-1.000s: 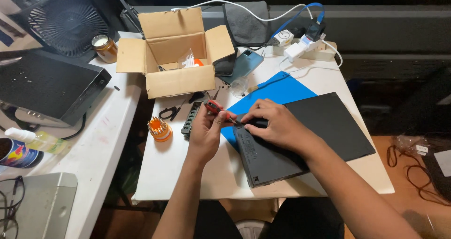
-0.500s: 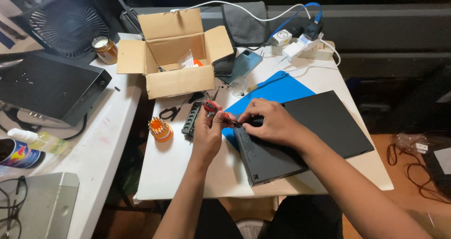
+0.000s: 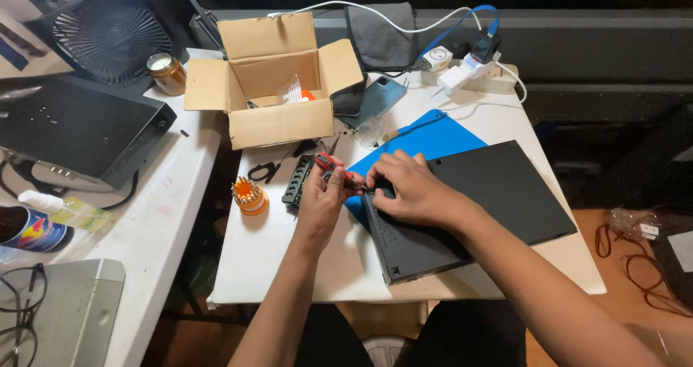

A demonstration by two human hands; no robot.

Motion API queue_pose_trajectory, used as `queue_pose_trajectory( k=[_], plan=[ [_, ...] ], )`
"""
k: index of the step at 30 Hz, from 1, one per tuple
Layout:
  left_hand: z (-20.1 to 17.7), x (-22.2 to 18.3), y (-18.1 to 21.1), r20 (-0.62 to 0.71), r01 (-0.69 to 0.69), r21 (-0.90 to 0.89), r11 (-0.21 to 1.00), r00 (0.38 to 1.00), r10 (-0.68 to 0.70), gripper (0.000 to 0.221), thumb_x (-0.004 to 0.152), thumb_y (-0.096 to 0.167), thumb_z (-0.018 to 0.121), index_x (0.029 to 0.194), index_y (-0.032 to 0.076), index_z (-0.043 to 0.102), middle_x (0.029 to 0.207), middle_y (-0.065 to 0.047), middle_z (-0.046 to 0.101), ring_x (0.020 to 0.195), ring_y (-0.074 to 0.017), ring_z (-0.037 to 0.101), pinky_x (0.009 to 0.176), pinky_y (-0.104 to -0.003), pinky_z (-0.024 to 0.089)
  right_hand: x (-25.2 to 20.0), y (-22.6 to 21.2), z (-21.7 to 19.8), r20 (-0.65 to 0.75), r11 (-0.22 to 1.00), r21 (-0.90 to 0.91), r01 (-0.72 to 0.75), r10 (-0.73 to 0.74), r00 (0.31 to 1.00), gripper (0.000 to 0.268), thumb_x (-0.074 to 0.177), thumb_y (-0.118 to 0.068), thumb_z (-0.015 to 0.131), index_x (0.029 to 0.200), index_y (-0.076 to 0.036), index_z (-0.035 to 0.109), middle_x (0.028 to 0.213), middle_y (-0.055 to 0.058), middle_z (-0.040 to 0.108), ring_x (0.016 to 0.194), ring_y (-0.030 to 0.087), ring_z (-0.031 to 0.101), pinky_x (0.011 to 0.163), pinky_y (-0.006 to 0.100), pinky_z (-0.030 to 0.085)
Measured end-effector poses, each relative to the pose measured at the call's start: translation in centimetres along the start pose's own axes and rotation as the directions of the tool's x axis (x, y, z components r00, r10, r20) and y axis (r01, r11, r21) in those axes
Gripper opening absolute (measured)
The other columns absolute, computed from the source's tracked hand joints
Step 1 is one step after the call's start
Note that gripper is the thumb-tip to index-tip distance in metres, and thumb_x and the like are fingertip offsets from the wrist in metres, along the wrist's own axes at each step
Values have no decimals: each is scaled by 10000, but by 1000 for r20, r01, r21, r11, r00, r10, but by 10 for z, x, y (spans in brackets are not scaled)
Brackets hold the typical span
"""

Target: Disassembling a PlayStation 2 Slim console by removing screws from the bottom and prying the case open to reveal internal components.

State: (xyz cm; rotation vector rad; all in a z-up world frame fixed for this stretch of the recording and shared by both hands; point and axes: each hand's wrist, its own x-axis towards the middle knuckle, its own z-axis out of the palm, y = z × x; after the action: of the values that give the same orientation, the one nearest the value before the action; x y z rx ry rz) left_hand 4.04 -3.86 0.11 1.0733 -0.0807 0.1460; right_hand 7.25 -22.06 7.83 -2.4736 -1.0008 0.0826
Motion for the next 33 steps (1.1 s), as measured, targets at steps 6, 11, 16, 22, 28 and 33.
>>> queue_pose_trajectory(
  k=[6, 11, 16, 22, 28, 33],
  plan=[
    [-5, 0, -7, -30, 49, -146, 988, 998, -53, 207, 1072, 196, 510, 1205, 43, 469, 903, -197, 706, 851, -233, 735, 806, -363, 657, -3, 1, 5, -40, 1000, -2, 21, -21, 999, 115, 873, -222, 613, 981, -183, 602, 841, -26, 482, 911, 208, 527, 792, 376, 322],
    [-2, -10, -2, -52, -27, -18, 999, 998, 26, 203, 1068, 186, 507, 1210, 52, 453, 933, -208, 705, 885, -243, 728, 846, -388, 650, -10, 2, -1, -131, 995, 91, 42, -29, 991, 144, 853, -220, 686, 989, -173, 671, 846, -7, 582, 898, 214, 602, 808, 367, 387],
    [2, -14, 0, -79, -51, 4, 999, 996, 51, 221, 1041, 173, 546, 1211, 52, 471, 961, -225, 718, 921, -270, 746, 873, -409, 651, -9, 5, -2, -158, 985, 157, 65, -40, 987, 89, 836, -242, 739, 904, -195, 705, 815, -31, 617, 877, 189, 632, 809, 345, 404],
    [3, -14, -5, -109, -4, -195, 981, 994, -17, 223, 1043, 170, 554, 1208, 54, 459, 948, -220, 728, 925, -283, 751, 845, -404, 660, -8, -2, -5, -128, 992, 100, 71, -58, 990, 82, 886, -252, 720, 891, -186, 672, 826, -36, 629, 884, 199, 640, 801, 363, 391],
    [4, -17, -3, -116, 32, -237, 971, 991, -61, 251, 1039, 198, 568, 1223, 67, 462, 955, -190, 726, 935, -272, 750, 852, -397, 659, -13, -10, -6, -156, 991, 75, 113, -100, 983, 143, 911, -267, 722, 862, -188, 613, 836, -36, 597, 888, 194, 629, 772, 353, 393],
    [-4, -14, -8, -117, 57, -268, 962, 989, -91, 276, 1034, 198, 569, 1246, 71, 447, 993, -219, 712, 932, -311, 744, 861, -432, 647, -7, 0, 6, -188, 976, 146, 163, -134, 973, 165, 883, -227, 747, 811, -186, 604, 777, -15, 629, 828, 198, 665, 756, 315, 463]
  ],
)
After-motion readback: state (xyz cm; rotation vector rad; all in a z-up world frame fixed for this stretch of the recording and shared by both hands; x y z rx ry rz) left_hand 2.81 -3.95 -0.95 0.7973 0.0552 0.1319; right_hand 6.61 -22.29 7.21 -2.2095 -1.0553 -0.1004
